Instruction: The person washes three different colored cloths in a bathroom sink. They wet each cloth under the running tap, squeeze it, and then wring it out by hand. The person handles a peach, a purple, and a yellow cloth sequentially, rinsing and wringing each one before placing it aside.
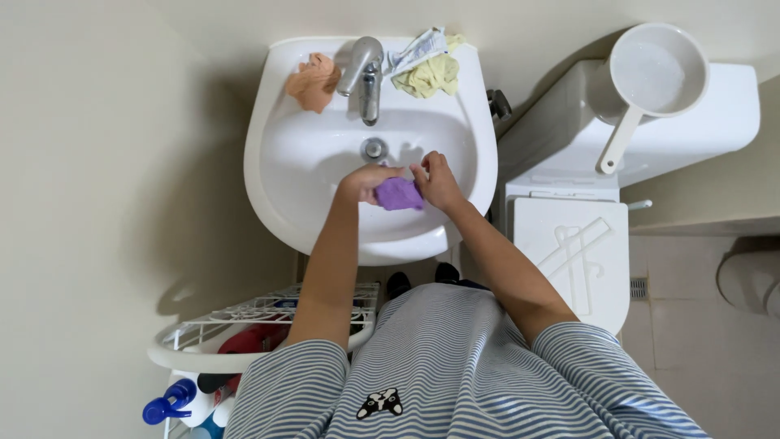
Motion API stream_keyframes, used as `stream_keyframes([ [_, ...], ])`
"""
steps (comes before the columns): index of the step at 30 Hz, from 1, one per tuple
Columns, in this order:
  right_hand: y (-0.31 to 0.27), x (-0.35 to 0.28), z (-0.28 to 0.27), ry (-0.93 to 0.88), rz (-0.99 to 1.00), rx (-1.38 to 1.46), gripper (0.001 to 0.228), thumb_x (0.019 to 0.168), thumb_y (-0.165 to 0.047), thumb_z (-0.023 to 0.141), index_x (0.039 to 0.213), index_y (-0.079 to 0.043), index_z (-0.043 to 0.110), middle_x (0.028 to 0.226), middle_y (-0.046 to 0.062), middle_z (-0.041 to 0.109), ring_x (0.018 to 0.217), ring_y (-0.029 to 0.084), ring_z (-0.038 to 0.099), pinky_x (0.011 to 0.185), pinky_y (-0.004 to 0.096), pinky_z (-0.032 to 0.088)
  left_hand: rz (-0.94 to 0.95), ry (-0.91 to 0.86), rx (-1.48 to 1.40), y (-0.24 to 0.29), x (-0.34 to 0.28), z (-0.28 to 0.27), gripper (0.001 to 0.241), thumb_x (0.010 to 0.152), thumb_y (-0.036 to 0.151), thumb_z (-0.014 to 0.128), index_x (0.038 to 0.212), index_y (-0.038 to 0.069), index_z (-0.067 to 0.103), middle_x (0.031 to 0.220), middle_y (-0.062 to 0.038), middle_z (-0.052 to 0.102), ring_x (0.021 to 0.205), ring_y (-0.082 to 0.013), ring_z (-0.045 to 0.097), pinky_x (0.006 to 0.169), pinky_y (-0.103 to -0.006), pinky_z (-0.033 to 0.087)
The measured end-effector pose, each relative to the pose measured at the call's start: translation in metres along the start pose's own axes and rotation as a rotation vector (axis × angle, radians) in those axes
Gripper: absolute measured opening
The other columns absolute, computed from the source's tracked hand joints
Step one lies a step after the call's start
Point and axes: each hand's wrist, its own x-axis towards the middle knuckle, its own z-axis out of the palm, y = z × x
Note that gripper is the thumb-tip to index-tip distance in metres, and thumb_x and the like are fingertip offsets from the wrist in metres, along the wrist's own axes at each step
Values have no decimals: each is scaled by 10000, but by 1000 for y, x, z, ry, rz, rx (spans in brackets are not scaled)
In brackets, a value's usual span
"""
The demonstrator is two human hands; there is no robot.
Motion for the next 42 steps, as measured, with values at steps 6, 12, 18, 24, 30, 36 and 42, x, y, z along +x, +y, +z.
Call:
stream_keyframes([
  [6, -4, 11, 21, -143, 40, -19, 339, 1001, -351, 670, 1038, -22, 596, 1018, 179, 614, 895, 300, 606, 833, 412, 517, 72, 286, 330, 7, -2, -106, 637, 880, 435, 766, 1283, -22, 580, 1182, -170, 676, 1039, -323, 693, 862, -498, 581],
  [12, -58, 17, 28, -456, 266, 116, 315, 975, -373, 659, 1051, -68, 645, 951, 111, 660, 744, 201, 639, 665, 357, 541, 265, 808, 524, 82, -95, -130, 744, 803, 497, 824, 1267, -49, 626, 1230, -207, 678, 1077, -298, 687, 913, -393, 545],
  [18, -86, 21, 25, -561, 382, 168, 305, 976, -399, 634, 1090, -116, 629, 982, 47, 641, 699, 135, 624, 576, 315, 529, 675, 794, -191, 138, -133, -123, 549, 861, 384, 796, 1107, -101, 724, 1064, -198, 729, 905, -257, 714, 806, -424, 582],
  [24, -75, 24, 21, -576, 394, 264, 286, 978, -364, 638, 1093, -102, 630, 1026, 40, 638, 714, 131, 635, 568, 313, 536, 1064, 610, -553, 143, -78, -118, 523, 943, 275, 777, 1287, -16, 512, 1214, -152, 636, 1052, -206, 677, 886, -325, 581],
  [30, -41, 34, 13, -422, 419, 355, 219, 992, -286, 619, 1103, -99, 650, 998, 34, 652, 695, 124, 626, 541, 286, 523, 920, 686, -16, 125, -43, -96, 501, 892, 207, 736, 1339, 20, 611, 1274, -151, 661, 1135, -275, 699, 986, -397, 584],
  [36, 21, 78, -7, 146, 170, 320, 123, 1031, -161, 655, 1098, -72, 708, 964, 75, 656, 740, 140, 603, 634, 277, 512, 868, 1197, -19, 148, -118, -28, 527, 873, 124, 743, 1366, 98, 558, 1416, -182, 408, 1244, -351, 481, 938, -421, 549],
  [42, -13, 109, -60, 326, 32, 150, 221, 994, -98, 674, 1214, -100, 700, 1308, 102, 573, 972, 167, 613, 800, 294, 548, 1250, 1433, 470, 162, -140, 39, 307, 883, 110, 735, 1182, 122, 661, 1371, -108, 502, 1230, -338, 489, 1051, -507, 411],
])
